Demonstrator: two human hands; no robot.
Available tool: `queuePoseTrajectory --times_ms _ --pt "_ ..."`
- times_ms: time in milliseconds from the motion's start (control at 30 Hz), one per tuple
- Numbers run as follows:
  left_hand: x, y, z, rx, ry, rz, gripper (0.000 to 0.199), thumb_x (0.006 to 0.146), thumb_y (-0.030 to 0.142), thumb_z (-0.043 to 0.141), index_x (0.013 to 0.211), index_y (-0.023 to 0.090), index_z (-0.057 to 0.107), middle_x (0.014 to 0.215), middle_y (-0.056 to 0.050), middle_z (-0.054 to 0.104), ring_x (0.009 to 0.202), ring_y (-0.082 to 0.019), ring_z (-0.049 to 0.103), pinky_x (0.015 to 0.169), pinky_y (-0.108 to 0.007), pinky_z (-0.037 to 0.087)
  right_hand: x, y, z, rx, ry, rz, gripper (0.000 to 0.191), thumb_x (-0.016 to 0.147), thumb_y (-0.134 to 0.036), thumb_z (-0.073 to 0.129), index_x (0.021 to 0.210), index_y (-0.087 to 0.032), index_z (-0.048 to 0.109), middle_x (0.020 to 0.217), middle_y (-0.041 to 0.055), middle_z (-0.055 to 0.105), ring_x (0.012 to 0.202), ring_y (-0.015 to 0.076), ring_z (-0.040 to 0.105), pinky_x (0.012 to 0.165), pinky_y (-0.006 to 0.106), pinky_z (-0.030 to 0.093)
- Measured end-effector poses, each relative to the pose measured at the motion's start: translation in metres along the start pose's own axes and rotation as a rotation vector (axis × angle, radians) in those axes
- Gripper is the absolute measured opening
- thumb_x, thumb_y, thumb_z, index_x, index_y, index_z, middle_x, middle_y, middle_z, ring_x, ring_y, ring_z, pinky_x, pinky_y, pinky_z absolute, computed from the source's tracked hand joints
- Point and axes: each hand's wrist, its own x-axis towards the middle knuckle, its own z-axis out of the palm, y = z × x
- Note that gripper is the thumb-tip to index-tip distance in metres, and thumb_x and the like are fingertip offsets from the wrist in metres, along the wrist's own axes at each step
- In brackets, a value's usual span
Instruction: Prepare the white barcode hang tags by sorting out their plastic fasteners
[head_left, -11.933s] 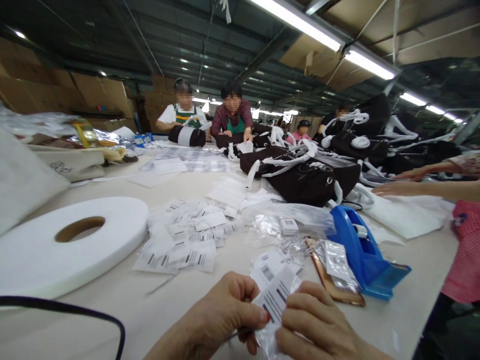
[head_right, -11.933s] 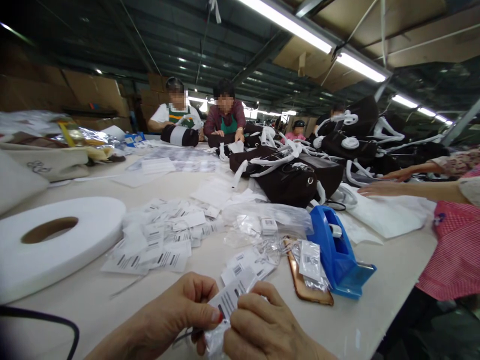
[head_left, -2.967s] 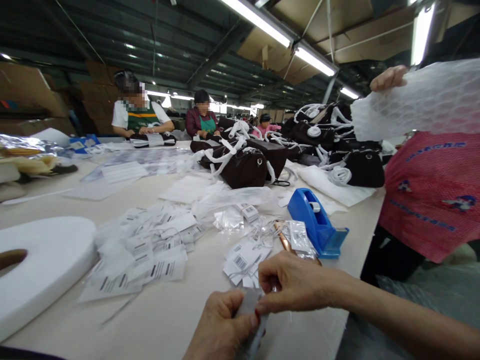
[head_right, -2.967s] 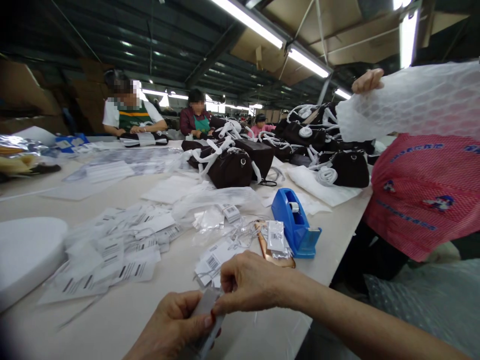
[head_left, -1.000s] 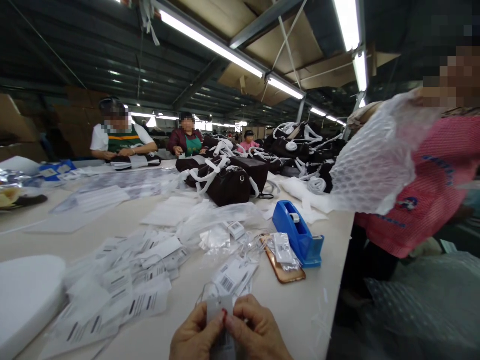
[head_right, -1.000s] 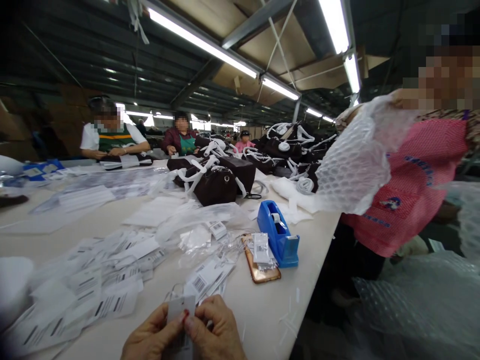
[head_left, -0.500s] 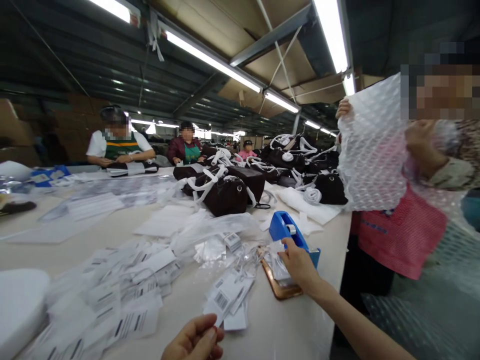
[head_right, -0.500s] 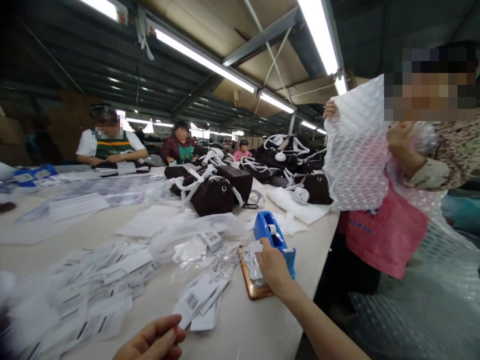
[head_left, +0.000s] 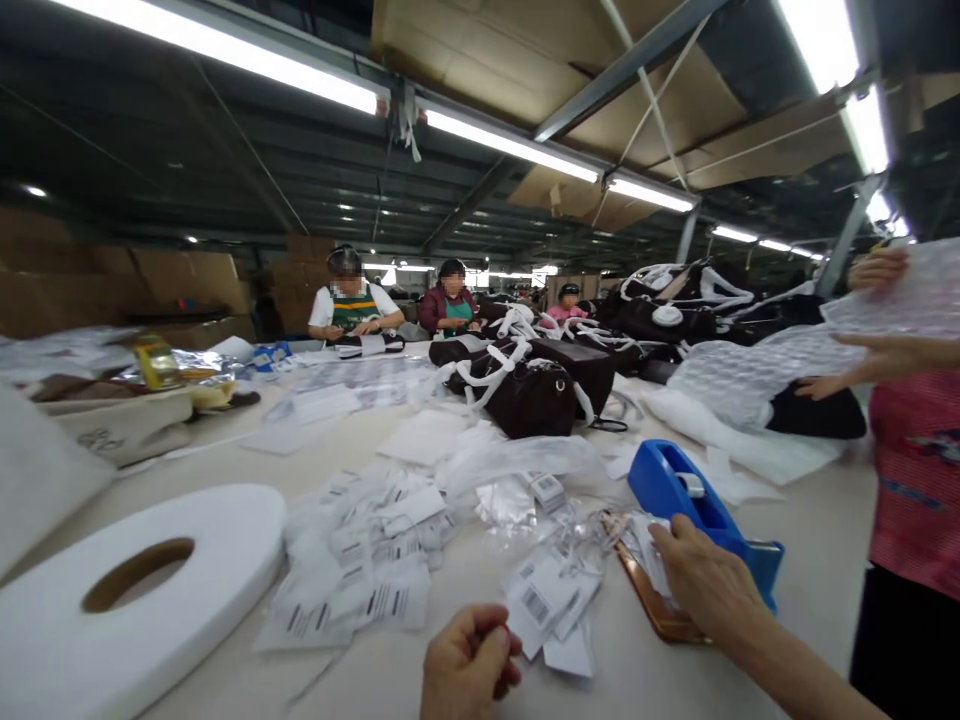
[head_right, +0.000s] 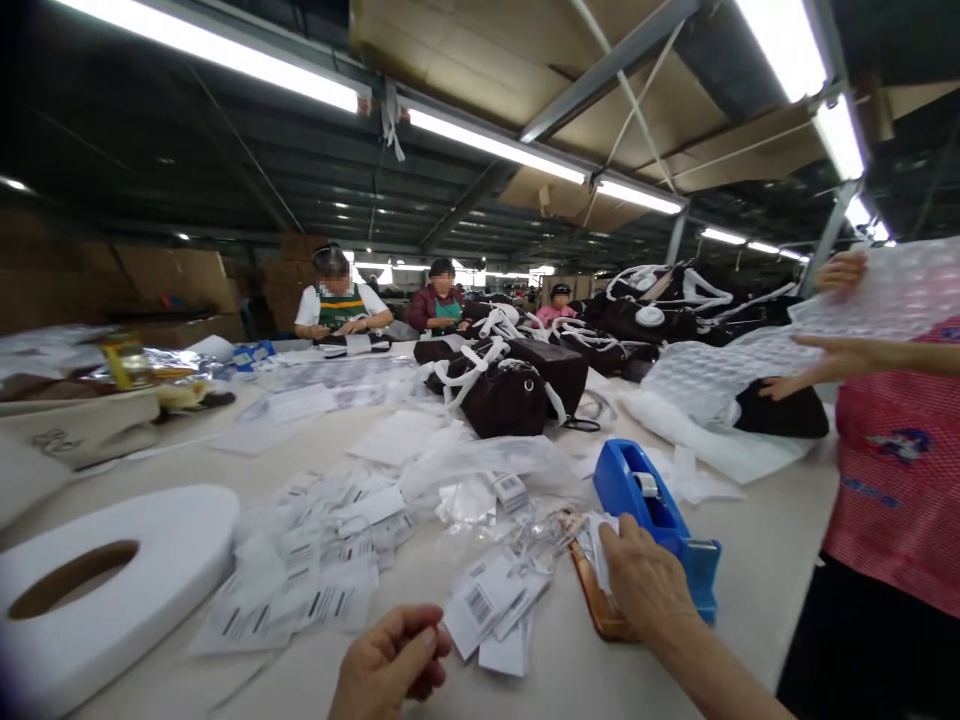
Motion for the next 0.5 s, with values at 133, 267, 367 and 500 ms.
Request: queuePoseTrajectory --times_ms 133,267,367,500 --pt "0.000 0.008 -0.006 0.052 0.053 0.042 0.025 0.054 0.029 0.061 0.072 0.012 0.060 0.053 0.001 0.063 0.043 -0.008 0.052 0.045 -0.020 0.035 -0.023 0.000 0.005 0.126 0.114 -0.036 0.025 0.088 -0.022 0.039 0.100 -0.019 0.061 0.091 0.0083 0.063 0.079 0.0217 0.065 0.061 0.029 0.052" --pt "0.002 0.008 -0.009 0.126 0.094 0.076 0.030 0.057 0.032 0.060 0.079 0.012 0.059 0.060 -0.001 0.064 0.049 -0.010 0.053 0.049 -0.022 0.039 -0.045 0.001 0.015 0.346 0.278 -0.055 0.027 0.087 -0.029 0.037 0.088 -0.019 0.062 0.086 0.0076 0.063 0.072 0.0205 0.065 0.058 0.030 0.052" --pt "0.007 0.005 -0.013 0.185 0.119 0.087 0.035 0.058 0.034 0.061 0.086 0.013 0.059 0.068 -0.002 0.065 0.057 -0.012 0.055 0.055 -0.024 0.042 -0.051 -0.010 0.013 0.551 0.233 -0.082 0.025 0.087 -0.030 0.038 0.086 -0.020 0.061 0.082 0.0061 0.062 0.067 0.0174 0.063 0.058 0.028 0.050" --pt "0.017 -0.002 -0.021 0.257 0.126 0.123 0.038 0.058 0.034 0.059 0.091 0.015 0.057 0.080 -0.005 0.065 0.076 -0.018 0.059 0.071 -0.029 0.045 -0.043 -0.041 0.002 0.657 0.081 -0.149 0.018 0.085 -0.022 0.044 0.085 -0.018 0.062 0.083 0.0060 0.062 0.068 0.0167 0.061 0.064 0.030 0.049"
